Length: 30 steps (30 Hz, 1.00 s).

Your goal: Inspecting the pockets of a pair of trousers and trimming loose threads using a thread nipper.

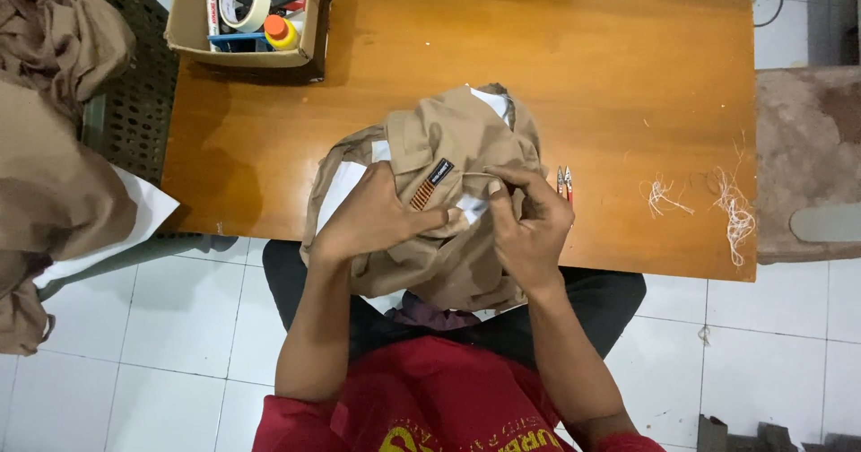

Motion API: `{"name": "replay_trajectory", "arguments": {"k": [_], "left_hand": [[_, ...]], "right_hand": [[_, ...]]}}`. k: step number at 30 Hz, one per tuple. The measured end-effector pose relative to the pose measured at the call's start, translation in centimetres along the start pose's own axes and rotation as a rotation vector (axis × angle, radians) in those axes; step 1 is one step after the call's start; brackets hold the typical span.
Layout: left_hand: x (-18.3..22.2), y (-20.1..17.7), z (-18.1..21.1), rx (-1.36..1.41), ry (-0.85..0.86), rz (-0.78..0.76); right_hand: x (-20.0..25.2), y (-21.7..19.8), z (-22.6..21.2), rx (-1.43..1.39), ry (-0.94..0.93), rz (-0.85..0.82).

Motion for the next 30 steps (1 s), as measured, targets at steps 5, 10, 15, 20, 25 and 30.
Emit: {"name": "replay_trajectory", "arguments": {"k": [5,10,15,20,25,30], "left_hand": [[-0.6,0.8,-1.1,-0.055,0.034,0.207],[-1.5,1.3,-4.2,0.198,0.121,0.213],[-2.2,3.8,-10.4,0.550,0.165,0.054],[-1.8,6.0,-15.8,0.878,0.034,0.041],[-3.6,10.1,-29.2,1.153,0.015,0.028],[-1.9,6.8,-15.1,1.331,0.131,0.010]], "right_hand": [[0.9,0.1,0.7,0.160,-0.140,0.044],[1.3,-0.1,1.4,0.024,0.022,0.020],[1.1,0.1,0.4,-0.066,-0.016,-0.020],[1.3,0.1,0.7,-0.124,0.040,-0.095],[1.9,0.6,0.4,-0.129,0.042,-0.125],[1.8,0.5,-0.2,-0.107,0.042,-0.153]]}}
Point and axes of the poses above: each hand's wrist, its own x-axis away from the middle knuckle, its own y-axis out of the palm, z = x × y, the point moved 4 cm from there along -x, towards the middle knuckle, and after that the axes turned 3 degrees about -x, right-handed, at the moved point
